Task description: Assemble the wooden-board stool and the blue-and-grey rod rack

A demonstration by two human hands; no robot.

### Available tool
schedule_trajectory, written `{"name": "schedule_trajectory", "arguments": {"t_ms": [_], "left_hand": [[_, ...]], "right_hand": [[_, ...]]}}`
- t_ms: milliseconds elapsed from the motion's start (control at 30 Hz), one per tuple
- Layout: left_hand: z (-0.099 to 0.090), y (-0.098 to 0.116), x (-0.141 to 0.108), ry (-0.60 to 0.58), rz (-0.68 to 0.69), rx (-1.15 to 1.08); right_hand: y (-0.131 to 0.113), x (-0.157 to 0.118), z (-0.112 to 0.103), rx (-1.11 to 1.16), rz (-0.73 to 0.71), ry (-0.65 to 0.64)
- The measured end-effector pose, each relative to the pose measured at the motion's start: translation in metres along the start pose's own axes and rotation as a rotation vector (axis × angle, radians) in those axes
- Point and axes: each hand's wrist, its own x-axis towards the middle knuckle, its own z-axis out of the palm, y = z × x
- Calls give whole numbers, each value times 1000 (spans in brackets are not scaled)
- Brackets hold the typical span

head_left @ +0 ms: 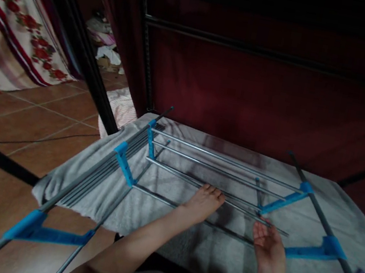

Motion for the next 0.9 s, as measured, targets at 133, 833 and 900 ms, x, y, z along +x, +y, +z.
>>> {"name": "schedule_trajectory", "arguments": {"t_ms": [133, 833, 900], "left_hand": [[6, -17, -4, 32, -28, -15], [25, -87, 11, 26, -162, -71], [27, -82, 19, 21, -160, -80]], "right_hand": [[4, 7, 11, -25, 26, 12], [3, 19, 96, 59, 86, -75], [-1, 23, 93, 63, 84, -56]]}}
